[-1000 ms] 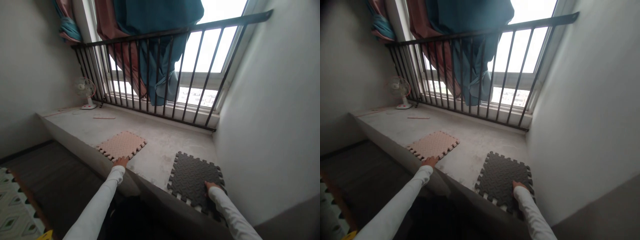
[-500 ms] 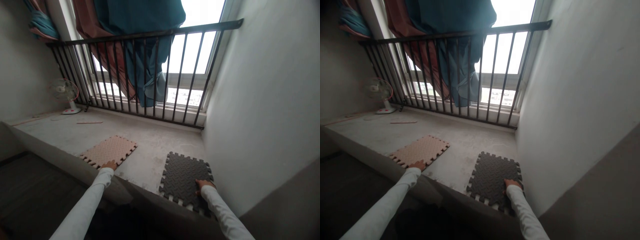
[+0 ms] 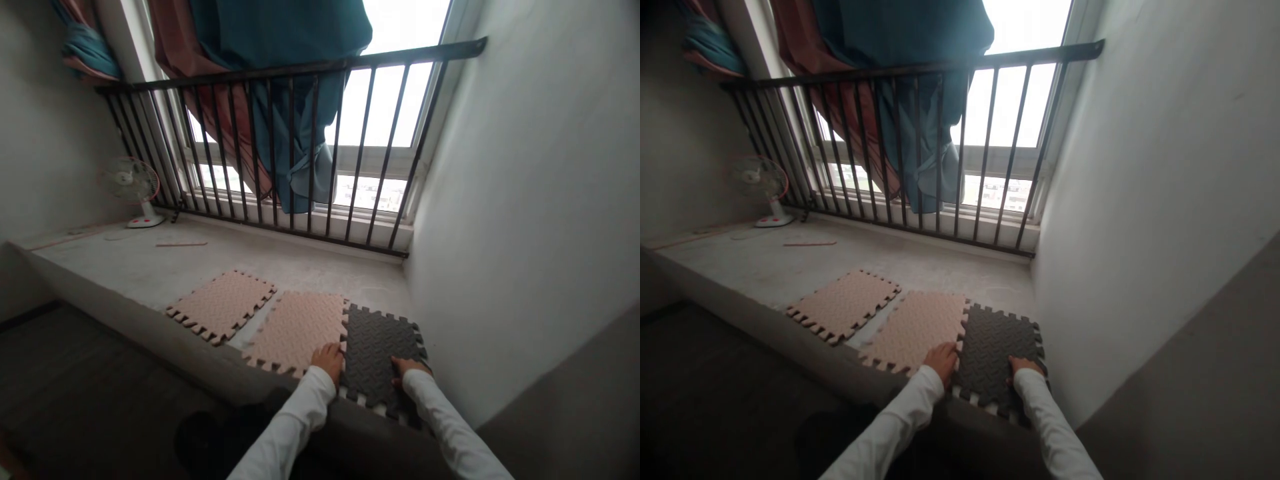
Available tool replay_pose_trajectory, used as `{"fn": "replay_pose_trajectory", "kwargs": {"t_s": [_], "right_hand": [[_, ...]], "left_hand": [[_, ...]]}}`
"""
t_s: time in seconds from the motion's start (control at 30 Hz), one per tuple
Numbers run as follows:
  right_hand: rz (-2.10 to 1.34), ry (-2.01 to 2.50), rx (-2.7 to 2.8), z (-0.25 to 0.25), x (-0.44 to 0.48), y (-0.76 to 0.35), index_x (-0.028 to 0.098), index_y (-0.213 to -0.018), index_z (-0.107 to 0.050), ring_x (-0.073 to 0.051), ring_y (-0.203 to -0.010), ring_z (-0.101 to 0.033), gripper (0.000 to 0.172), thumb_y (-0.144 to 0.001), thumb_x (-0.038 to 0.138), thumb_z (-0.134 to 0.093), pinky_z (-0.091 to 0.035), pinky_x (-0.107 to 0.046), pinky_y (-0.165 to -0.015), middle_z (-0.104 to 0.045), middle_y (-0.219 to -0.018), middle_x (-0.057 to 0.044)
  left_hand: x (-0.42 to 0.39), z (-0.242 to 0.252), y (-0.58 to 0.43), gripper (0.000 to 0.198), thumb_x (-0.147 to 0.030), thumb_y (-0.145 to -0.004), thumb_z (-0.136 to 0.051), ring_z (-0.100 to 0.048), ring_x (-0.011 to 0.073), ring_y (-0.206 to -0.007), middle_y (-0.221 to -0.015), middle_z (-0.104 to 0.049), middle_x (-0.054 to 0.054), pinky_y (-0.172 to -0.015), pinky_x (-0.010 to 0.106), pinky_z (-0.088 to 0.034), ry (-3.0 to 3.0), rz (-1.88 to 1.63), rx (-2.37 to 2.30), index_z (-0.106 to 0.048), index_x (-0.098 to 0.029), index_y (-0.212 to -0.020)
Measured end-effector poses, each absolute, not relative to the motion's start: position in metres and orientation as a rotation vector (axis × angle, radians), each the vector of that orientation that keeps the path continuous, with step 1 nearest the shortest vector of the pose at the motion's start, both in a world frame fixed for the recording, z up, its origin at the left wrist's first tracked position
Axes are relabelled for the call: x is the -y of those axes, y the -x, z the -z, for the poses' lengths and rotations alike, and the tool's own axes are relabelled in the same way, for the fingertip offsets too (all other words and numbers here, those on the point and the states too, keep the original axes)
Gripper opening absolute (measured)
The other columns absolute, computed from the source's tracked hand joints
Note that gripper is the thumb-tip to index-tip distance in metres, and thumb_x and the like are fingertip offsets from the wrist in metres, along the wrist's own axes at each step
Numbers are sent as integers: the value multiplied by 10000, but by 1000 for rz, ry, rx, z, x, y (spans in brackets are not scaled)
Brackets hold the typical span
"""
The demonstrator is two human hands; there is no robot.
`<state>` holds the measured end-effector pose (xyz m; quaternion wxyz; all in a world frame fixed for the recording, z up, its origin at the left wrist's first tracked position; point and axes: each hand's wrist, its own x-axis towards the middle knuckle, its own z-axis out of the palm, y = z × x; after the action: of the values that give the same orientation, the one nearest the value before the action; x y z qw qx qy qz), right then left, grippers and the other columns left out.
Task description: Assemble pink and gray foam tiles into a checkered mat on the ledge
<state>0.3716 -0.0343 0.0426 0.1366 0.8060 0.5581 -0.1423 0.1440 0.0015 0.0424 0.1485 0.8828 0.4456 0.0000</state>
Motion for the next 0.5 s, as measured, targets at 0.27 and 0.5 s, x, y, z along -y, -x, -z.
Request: {"fn": "replay_pose_trajectory", "kwargs": {"t_s": [0.27,0.5], "right_hand": [[426,-2181,-1533,-52,40,-364,254,-1257,-335,-234,-1039,-490,614,-686,341,-545,-409,-350,-847,-523,-1152,-101],[464,-2138,-1564,-56,33,-363,243,-1236,-369,-233,-1067,-466,657,-627,322,-603,-383,-334,-874,-482,-1200,-99]], "left_hand": [[26,-32,-168,425,-248,-677,-435,-294,237,-1181,-1286,-387,51,-945,532,-228,-2506,-65,-1108,-479,-219,-1098],[13,-23,-139,408,-229,-723,-377,-303,202,-1182,-1292,-390,26,-955,483,-228,-2525,-193,-1179,-448,-249,-1124]]}}
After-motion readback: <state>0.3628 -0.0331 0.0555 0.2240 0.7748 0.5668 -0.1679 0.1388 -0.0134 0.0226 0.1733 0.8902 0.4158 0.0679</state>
